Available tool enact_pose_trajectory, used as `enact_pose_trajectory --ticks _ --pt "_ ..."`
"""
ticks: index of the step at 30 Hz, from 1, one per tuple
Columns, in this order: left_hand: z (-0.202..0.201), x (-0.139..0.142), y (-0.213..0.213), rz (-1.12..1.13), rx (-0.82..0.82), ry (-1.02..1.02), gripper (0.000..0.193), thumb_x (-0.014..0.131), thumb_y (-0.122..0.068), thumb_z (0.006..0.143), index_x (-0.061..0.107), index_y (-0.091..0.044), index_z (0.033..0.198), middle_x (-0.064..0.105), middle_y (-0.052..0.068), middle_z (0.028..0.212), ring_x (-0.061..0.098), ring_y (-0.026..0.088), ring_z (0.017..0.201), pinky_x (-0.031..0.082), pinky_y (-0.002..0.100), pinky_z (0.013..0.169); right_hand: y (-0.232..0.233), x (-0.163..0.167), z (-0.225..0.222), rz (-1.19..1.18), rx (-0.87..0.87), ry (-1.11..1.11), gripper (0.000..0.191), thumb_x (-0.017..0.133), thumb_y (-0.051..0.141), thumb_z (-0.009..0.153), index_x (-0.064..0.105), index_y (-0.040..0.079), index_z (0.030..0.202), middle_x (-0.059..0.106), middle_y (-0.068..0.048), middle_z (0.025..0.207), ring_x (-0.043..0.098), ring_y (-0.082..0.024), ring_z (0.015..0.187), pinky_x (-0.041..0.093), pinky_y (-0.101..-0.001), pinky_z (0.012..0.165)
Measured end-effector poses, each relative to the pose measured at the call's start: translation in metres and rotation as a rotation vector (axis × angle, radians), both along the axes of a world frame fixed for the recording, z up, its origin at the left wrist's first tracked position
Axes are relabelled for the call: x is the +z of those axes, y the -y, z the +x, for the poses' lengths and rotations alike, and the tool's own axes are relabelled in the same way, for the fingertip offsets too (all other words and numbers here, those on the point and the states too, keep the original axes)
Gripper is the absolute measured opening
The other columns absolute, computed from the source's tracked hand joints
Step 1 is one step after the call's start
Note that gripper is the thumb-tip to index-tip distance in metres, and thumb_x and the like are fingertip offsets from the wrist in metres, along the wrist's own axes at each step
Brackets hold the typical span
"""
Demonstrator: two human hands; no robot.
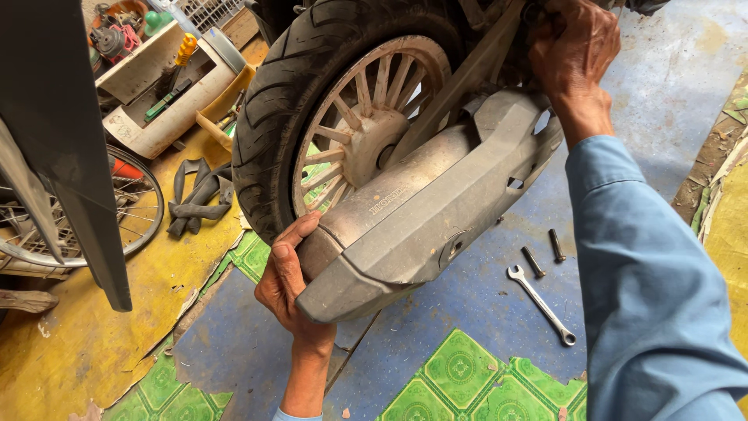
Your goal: The person aligns and secures a motorcycle rear mudguard to the swingarm using bolts and a wrench. They repeatedly adjust the mudguard position, insert bolts, and tighten them by hand and with a wrench.
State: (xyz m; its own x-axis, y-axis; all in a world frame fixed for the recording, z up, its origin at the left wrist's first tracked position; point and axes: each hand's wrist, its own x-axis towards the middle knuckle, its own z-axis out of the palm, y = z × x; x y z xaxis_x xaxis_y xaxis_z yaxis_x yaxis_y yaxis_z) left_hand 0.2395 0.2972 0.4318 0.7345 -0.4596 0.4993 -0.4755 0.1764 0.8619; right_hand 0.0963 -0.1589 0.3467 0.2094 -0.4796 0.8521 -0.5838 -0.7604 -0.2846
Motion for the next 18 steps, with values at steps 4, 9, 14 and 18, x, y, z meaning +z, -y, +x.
enact_pose_trajectory --ticks 4,9,14,18 --pt "-0.001 0.001 0.000 0.010 0.006 0.008 0.052 0.037 -0.035 0.115 0.071 0.005 0.116 0.075 0.018 0.119 0.070 0.027 0.120 0.051 0.041 0.112 -0.010 0.008 -0.004 0.071 -0.015 -0.049 0.021 0.077 0.003 0.079 0.074 0.010 0.098 0.074 -0.011 0.088 0.073 -0.029 0.078 0.056 -0.0430 0.064" --pt "-0.002 0.001 0.000 0.017 0.013 0.009 0.053 0.037 -0.037 0.115 0.071 0.004 0.117 0.075 0.018 0.118 0.070 0.026 0.119 0.051 0.041 0.112 -0.022 0.014 -0.006 0.042 -0.001 -0.115 0.028 0.076 0.001 0.086 0.069 0.010 0.112 0.074 -0.011 0.103 0.073 -0.033 0.089 0.056 -0.0458 0.071" --pt "-0.001 0.001 0.000 0.011 0.014 0.010 0.053 0.038 -0.037 0.115 0.072 0.004 0.116 0.076 0.018 0.118 0.071 0.027 0.119 0.052 0.042 0.112 -0.029 0.017 -0.004 0.023 -0.015 -0.184 0.037 0.079 0.004 0.086 0.065 0.010 0.120 0.071 -0.012 0.110 0.070 -0.037 0.093 0.055 -0.0490 0.070" --pt "-0.002 0.000 0.001 0.021 0.024 0.010 0.053 0.037 -0.037 0.115 0.072 0.003 0.116 0.075 0.018 0.119 0.071 0.027 0.119 0.051 0.042 0.113 -0.024 0.017 -0.001 0.084 -0.031 -0.192 0.036 0.080 0.007 0.085 0.063 0.008 0.117 0.068 -0.015 0.111 0.070 -0.040 0.091 0.054 -0.0503 0.069"
